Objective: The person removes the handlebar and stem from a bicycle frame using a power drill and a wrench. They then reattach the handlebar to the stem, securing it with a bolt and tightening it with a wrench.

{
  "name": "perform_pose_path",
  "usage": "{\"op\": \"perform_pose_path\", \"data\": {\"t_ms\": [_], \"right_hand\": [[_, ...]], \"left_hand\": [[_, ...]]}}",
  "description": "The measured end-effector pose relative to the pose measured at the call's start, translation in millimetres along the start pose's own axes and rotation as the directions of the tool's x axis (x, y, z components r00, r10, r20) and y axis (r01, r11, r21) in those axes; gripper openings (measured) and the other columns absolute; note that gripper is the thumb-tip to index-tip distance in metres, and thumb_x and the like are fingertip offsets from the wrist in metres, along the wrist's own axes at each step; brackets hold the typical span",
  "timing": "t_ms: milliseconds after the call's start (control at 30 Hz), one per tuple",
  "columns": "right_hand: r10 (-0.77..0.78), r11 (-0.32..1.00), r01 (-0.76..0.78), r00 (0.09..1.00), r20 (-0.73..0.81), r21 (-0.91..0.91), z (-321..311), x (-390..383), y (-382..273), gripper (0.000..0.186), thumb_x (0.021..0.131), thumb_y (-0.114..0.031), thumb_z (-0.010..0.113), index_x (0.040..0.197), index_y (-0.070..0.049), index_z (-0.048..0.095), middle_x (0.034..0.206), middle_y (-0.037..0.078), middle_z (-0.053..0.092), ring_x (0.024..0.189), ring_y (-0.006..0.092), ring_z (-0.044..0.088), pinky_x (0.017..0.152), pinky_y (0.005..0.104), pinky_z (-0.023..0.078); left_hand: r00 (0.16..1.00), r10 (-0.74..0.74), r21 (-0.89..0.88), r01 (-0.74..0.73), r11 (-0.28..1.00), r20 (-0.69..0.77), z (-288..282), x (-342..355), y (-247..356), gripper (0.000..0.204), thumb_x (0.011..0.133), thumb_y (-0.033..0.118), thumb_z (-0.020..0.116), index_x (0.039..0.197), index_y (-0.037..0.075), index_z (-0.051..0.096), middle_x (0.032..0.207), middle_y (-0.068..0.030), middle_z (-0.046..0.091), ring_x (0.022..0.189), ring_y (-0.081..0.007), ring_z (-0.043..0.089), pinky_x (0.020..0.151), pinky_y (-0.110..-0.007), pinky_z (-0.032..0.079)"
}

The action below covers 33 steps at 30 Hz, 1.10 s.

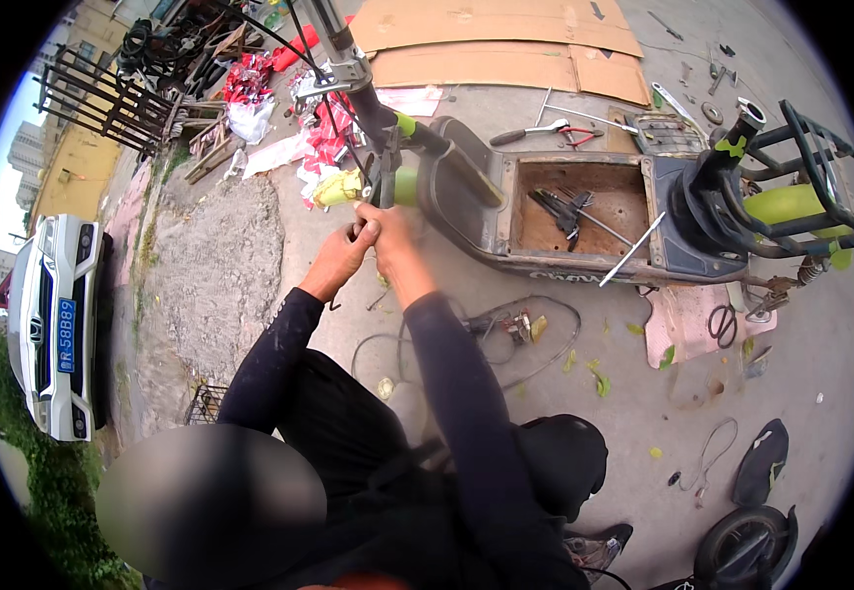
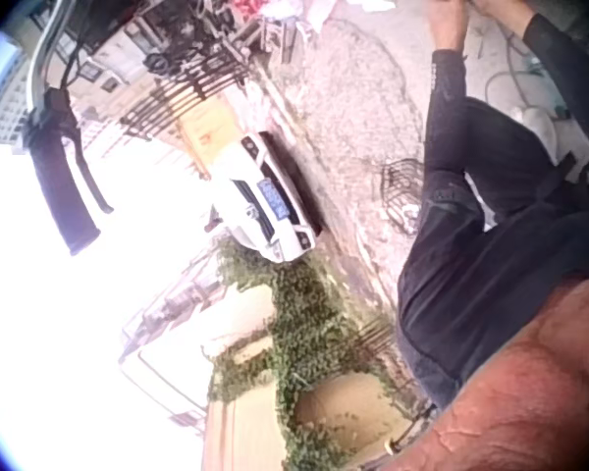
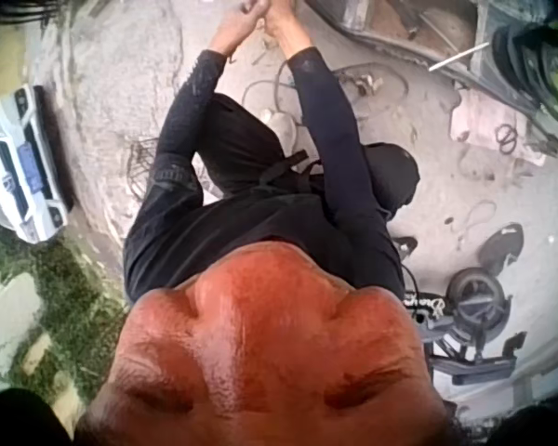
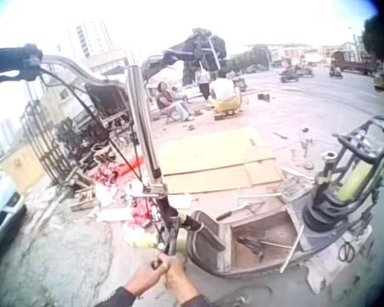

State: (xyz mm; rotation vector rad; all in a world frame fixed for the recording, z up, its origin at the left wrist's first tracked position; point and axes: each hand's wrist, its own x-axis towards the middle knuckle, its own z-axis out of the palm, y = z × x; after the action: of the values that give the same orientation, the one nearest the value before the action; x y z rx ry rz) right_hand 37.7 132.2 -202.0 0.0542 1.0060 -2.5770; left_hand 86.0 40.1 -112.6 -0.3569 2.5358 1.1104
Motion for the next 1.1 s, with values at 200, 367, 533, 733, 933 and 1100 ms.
{"op": "perform_pose_path", "data": {"t_ms": [200,367,533,733,933,1100], "right_hand": [[0.028,0.981,-0.021,0.999,-0.036,0.195,34,-13,-6,0.011,0.086,-0.012,0.068,0.083,-0.001,0.066,0.079,0.005,0.066,0.069,0.0154,0.061,0.069,0.0314,0.050],[0.005,0.999,-0.010,0.994,-0.113,-0.045,24,-13,-2,0.023,0.085,-0.020,0.069,0.072,-0.002,0.064,0.070,0.003,0.060,0.064,0.0133,0.055,0.061,0.0310,0.042],[-0.074,0.967,0.022,0.977,-0.199,-0.252,20,-7,6,0.038,0.084,-0.030,0.072,0.065,0.001,0.060,0.064,0.002,0.057,0.057,0.0147,0.047,0.055,0.0350,0.038],[-0.060,0.922,-0.073,0.944,-0.326,-0.380,0,-10,6,0.046,0.086,-0.035,0.071,0.063,0.001,0.056,0.060,0.003,0.054,0.054,0.0162,0.045,0.054,0.0401,0.041],[-0.103,0.900,-0.016,0.964,-0.247,-0.436,-3,-20,52,0.038,0.085,-0.032,0.065,0.076,0.004,0.058,0.067,0.017,0.059,0.063,0.0253,0.052,0.065,0.0444,0.046],[-0.116,0.714,-0.127,0.948,-0.296,-0.688,-24,-33,54,0.039,0.086,-0.037,0.067,0.092,0.002,0.067,0.081,0.024,0.069,0.080,0.0358,0.069,0.069,0.0437,0.052]], "left_hand": [[0.935,0.155,-0.086,-0.191,0.978,-0.320,-1,9,-37,0.087,0.082,0.059,0.069,0.131,-0.011,0.049,0.121,-0.0250,0.062,0.107,-0.0276,0.065,0.093,-0.035,0.049],[0.965,0.159,0.008,-0.161,0.987,-0.208,8,12,-30,0.082,0.084,0.061,0.066,0.124,-0.009,0.051,0.112,-0.0189,0.061,0.101,-0.0222,0.061,0.088,-0.034,0.048],[0.993,0.110,-0.205,-0.117,0.972,-0.042,13,6,-9,0.079,0.083,0.071,0.060,0.109,-0.003,0.054,0.081,-0.0043,0.053,0.064,-0.0103,0.048,0.054,-0.028,0.039],[0.994,-0.106,-0.098,0.104,0.990,-0.019,34,14,0,0.101,0.081,0.068,0.064,0.131,-0.017,0.045,0.127,-0.0289,0.057,0.120,-0.0339,0.056,0.100,-0.038,0.043],[0.997,0.065,0.200,-0.072,0.977,0.041,30,22,-46,0.101,0.085,0.073,0.050,0.130,-0.017,0.048,0.116,-0.0357,0.062,0.115,-0.0397,0.062,0.098,-0.042,0.046],[0.972,-0.080,0.526,-0.050,0.849,0.222,-4,17,15,0.092,0.084,0.079,0.048,0.103,-0.010,0.068,0.090,-0.0257,0.070,0.094,-0.0317,0.070,0.090,-0.038,0.050]]}}
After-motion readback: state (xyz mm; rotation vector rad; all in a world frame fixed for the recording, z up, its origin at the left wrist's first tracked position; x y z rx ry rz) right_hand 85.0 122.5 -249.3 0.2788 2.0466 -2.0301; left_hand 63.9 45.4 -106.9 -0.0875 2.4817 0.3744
